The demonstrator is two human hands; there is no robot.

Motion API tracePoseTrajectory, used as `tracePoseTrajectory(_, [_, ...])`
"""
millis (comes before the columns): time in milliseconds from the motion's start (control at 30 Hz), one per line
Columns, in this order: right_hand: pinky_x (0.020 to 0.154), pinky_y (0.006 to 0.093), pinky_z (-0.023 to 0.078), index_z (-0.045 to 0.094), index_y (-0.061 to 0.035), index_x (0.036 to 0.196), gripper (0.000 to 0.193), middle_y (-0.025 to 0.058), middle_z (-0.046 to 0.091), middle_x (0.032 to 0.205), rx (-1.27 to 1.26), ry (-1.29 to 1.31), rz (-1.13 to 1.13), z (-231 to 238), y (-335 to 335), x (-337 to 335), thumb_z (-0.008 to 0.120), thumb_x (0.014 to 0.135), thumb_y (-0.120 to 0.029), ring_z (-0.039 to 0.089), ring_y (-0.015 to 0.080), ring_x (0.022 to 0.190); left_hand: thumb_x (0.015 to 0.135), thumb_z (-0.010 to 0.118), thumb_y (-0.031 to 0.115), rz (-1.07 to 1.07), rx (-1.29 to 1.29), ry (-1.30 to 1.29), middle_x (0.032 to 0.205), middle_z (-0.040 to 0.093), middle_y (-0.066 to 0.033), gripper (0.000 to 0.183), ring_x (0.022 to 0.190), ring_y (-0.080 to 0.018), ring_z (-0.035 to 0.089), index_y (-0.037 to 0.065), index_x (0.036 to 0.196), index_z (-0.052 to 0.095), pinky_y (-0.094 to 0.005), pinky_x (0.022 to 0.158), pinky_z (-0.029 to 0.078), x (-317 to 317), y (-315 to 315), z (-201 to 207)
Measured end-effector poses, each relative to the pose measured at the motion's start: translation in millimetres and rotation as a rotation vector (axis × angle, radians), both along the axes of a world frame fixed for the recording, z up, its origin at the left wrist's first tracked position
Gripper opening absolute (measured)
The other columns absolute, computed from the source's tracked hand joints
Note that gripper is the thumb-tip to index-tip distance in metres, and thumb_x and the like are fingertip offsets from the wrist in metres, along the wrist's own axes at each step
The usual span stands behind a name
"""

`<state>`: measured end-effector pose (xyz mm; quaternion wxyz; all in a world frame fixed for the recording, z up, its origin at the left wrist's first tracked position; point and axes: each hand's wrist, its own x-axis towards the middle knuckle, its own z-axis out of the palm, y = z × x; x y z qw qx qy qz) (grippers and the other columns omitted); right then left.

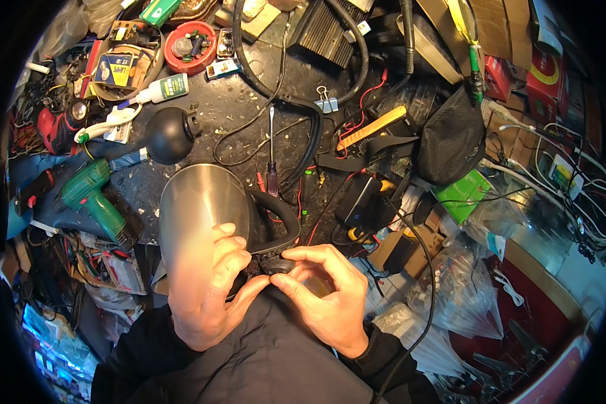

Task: The person disassembles a stainless steel electric kettle by removing the lid and base with a screwdriver, then uses a test pen to check internal components. They reassemble the kettle by replacing the base and lid, securing them with screws.

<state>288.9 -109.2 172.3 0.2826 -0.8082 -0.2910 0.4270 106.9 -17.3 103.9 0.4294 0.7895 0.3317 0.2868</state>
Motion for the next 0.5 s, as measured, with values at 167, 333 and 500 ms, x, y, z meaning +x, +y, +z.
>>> tracePoseTrajectory(167, [0.084, 0.0299, 0.067, 0.081, 0.0029, 0.131, 0.041, 0.0099, 0.077, 0.117, -0.005, 0.006, -0.141, -2, 7, -4, 0.092, 0.092, 0.008, 0.078, 0.0125, 0.096, 0.097, 0.087, 0.011, -0.007, -0.024, 0.002, 0.129, 0.074, -0.0179, 0.032, 0.127, -0.0383, 0.074, -0.005, 0.122, 0.076, -0.0452, 0.108, 0.064, -1, 3, 0])
tracePoseTrajectory(333, [0.080, 0.0321, 0.068, 0.081, 0.0024, 0.124, 0.048, 0.0168, 0.080, 0.119, 0.048, -0.377, 0.156, 1, 13, -16, 0.103, 0.081, -0.004, 0.080, 0.0214, 0.091, 0.092, 0.086, 0.006, -0.033, -0.003, -0.008, 0.131, 0.075, -0.0185, 0.025, 0.129, -0.0378, 0.073, -0.007, 0.112, 0.079, -0.0450, 0.107, 0.064, -2, 5, -2])
tracePoseTrajectory(500, [0.077, 0.0330, 0.066, 0.077, 0.0025, 0.121, 0.050, 0.0150, 0.080, 0.114, 0.054, -0.558, 0.276, 1, 17, -24, 0.104, 0.082, -0.012, 0.080, 0.0232, 0.087, 0.093, 0.082, 0.000, -0.052, -0.041, -0.070, 0.137, 0.075, -0.0196, 0.030, 0.135, -0.0384, 0.072, -0.009, 0.121, 0.078, -0.0466, 0.110, 0.063, -1, 9, 0])
